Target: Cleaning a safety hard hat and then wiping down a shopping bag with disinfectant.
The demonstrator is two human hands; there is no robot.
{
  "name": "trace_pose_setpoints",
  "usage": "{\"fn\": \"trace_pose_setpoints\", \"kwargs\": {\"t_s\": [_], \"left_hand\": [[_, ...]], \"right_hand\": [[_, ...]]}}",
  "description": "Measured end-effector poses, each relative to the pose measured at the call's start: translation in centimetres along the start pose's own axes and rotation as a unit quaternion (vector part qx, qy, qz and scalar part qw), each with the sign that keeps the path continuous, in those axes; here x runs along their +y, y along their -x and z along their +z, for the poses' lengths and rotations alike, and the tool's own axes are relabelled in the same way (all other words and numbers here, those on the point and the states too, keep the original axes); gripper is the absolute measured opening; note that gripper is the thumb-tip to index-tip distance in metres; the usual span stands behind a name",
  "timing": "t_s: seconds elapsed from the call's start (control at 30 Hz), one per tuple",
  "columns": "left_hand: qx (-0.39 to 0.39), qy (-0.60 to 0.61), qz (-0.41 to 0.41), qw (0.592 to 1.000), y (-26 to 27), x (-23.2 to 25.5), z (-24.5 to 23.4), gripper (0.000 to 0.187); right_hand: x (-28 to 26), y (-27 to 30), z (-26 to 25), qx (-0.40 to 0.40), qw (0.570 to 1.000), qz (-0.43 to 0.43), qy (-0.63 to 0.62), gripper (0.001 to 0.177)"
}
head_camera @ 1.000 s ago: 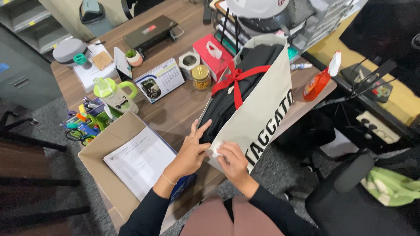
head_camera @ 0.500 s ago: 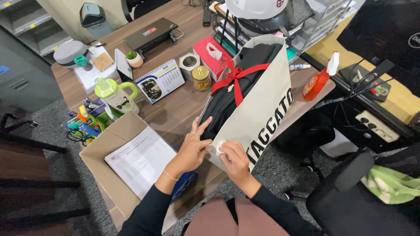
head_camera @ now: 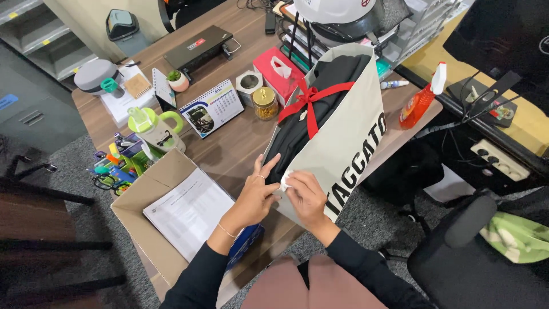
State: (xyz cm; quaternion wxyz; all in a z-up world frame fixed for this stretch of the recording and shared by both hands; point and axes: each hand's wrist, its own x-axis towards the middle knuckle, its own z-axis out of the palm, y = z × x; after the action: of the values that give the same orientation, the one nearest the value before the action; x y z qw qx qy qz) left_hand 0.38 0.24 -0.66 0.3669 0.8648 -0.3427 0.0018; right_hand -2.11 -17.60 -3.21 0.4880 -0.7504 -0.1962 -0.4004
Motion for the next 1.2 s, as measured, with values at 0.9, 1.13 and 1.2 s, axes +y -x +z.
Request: {"fn": "trace_pose_setpoints", "kwargs": {"t_s": [0.9,1.13,1.2], "left_hand": [[0.031,-0.001,0.020,0.999,-0.2,0.6,0.2,0.016],[0.039,-0.006,0.015,0.999,0.0,0.5,0.2,0.019],[0.043,-0.006,-0.006,0.999,0.2,0.3,0.2,0.019]], "right_hand": [[6.6,14.1,-3.4,0.008,0.919,0.388,0.073,0.014],[2.2,10.6,-2.4,0.016,0.978,0.205,-0.027,0.012],[5.3,15.4,-3.0,-0.011,0.978,0.206,0.037,0.009]]}}
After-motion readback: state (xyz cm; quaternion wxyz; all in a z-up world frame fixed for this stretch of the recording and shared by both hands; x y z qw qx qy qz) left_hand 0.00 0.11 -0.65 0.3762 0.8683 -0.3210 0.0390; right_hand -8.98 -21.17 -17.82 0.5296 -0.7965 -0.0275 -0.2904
